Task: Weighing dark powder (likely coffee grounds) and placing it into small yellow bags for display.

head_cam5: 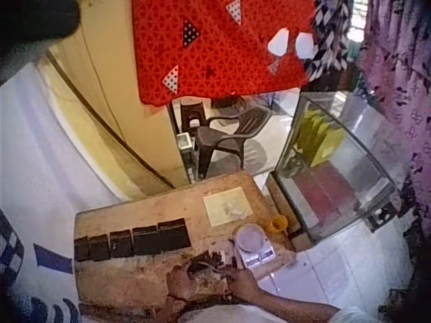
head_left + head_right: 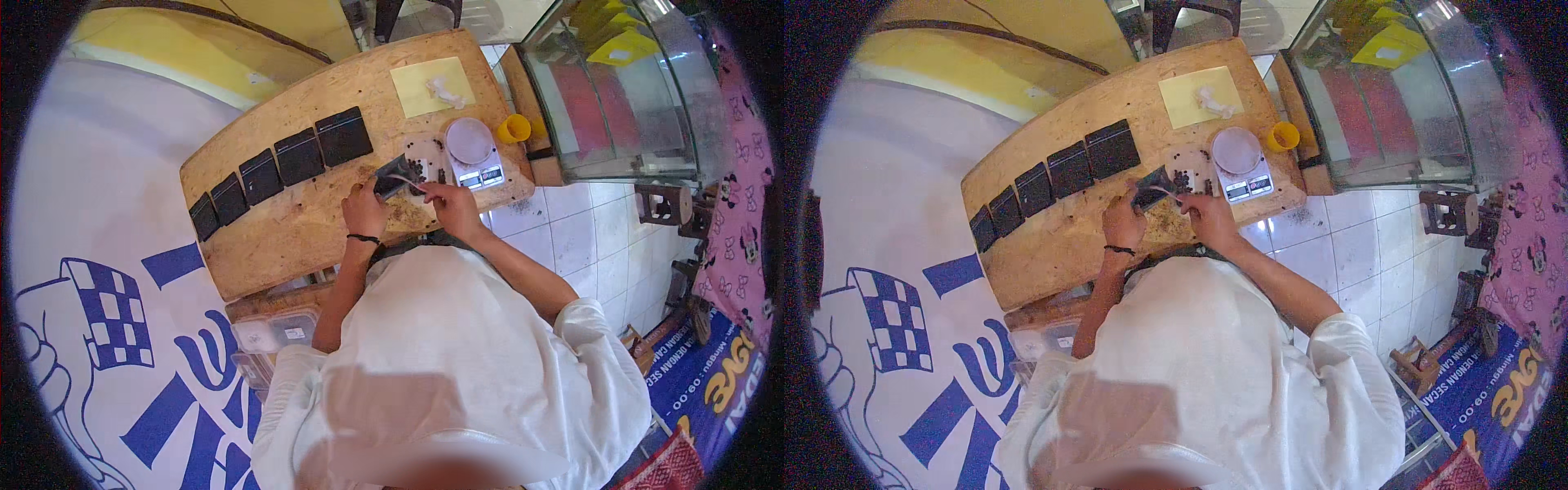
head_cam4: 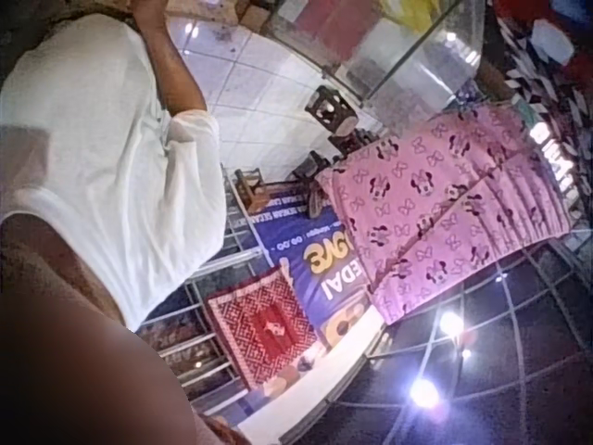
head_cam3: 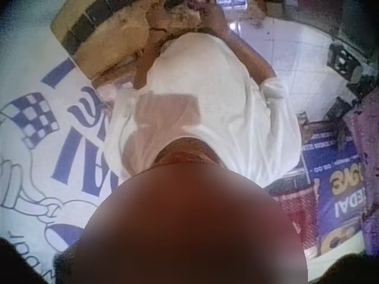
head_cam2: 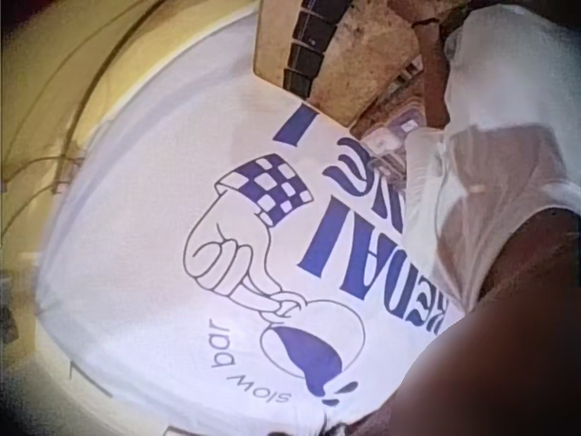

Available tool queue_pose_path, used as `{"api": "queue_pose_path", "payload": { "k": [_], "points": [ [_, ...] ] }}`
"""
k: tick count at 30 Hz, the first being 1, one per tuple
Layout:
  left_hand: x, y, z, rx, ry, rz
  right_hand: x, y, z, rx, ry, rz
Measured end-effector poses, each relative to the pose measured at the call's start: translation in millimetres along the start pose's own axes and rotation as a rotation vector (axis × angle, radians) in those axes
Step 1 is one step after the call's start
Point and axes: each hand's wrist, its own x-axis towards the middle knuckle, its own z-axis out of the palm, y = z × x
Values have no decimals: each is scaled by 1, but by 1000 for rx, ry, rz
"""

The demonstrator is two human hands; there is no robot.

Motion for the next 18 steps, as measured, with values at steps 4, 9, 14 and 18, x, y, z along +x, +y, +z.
{"api": "queue_pose_path", "payload": {
  "k": [4,9,14,18],
  "points": [
    [-2,-3,-6,16,-65,-63,3,6,0,188,74,-103],
    [-10,-12,1,23,-48,-66,25,54,-9,358,263,-8],
    [-15,-5,5,-16,-28,-31,48,99,7,-45,339,-38],
    [-15,-3,6,-31,-12,-16,45,110,22,-323,172,-13]
  ]
}}
